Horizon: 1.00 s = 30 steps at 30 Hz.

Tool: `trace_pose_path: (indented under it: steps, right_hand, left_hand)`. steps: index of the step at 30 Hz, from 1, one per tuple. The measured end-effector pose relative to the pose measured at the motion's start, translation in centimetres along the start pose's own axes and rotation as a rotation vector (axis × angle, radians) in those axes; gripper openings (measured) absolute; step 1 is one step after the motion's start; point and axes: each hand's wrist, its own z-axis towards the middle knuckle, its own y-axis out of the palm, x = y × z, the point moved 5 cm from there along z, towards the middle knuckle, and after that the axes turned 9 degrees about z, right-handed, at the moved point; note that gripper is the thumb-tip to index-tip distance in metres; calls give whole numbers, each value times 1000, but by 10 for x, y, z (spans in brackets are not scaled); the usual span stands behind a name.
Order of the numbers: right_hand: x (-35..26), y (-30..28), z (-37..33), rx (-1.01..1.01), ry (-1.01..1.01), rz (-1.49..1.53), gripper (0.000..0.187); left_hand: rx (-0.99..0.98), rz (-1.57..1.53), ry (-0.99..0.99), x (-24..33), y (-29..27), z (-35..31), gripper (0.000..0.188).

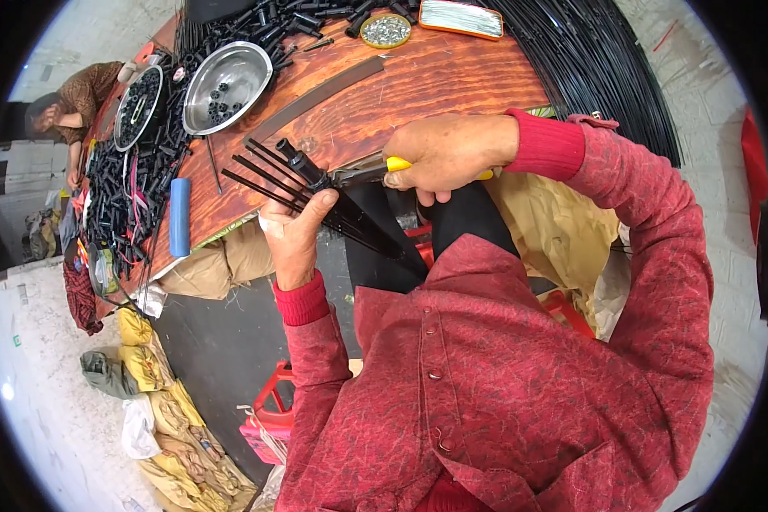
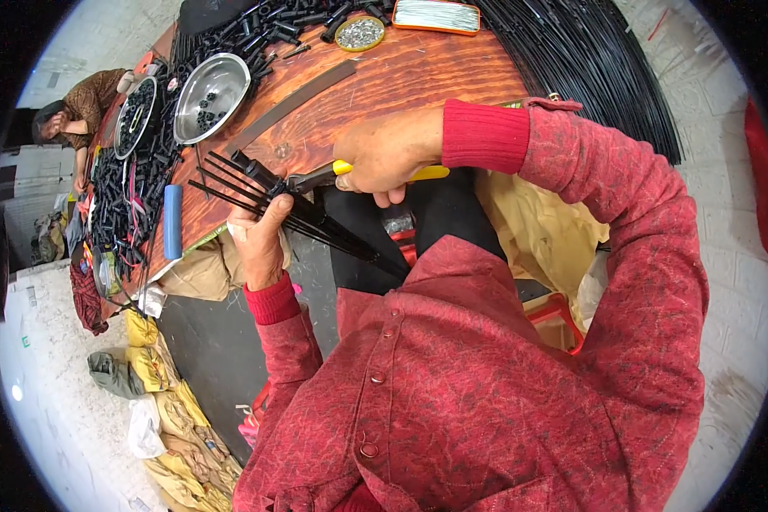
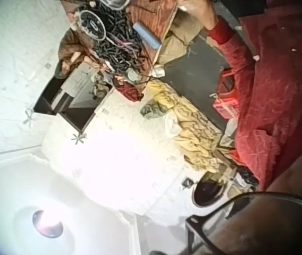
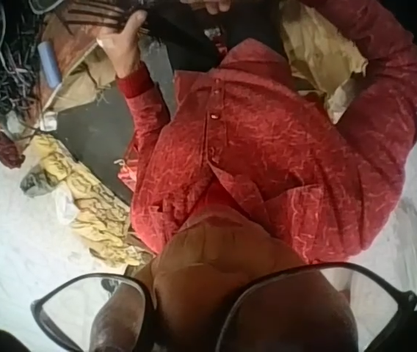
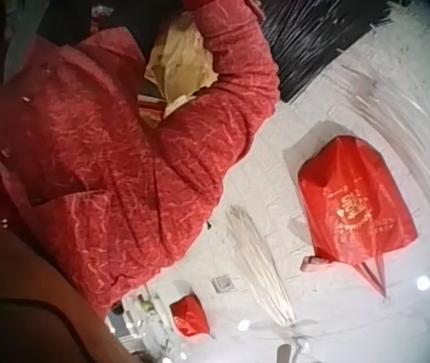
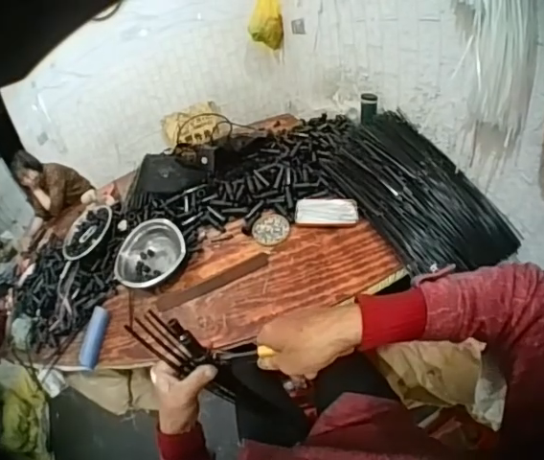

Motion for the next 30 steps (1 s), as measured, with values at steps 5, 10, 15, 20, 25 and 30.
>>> trace_pose_path:
  steps: [5, 10, 15, 20, 25, 30]
  right_hand:
    - [-3, 7, -4, 394, -401, -453, 25]
    - [0, 24, -6, 599, -448, -578, 19]
    - [16, 38, 3, 738, -461, -509, 19]
    - [9, 18, -10, 421, -469, -195, 26]
    - [14, 28, -11, -85, -60, 412, 32]
    - [10, 23, -12, -139, 1, 372, 34]
  left_hand:
    - [50, -77, 7, -6, -4, 0, 30]
    - [30, -105, 12, -11, -11, 1, 31]
    - [39, -123, 6, -10, -11, 1, 35]
    - [-29, -104, 5, -3, -8, -2, 38]
    - [-56, -109, -22, -8, -11, -5, 36]
    - [-98, -51, 30, -9, -12, -4, 35]
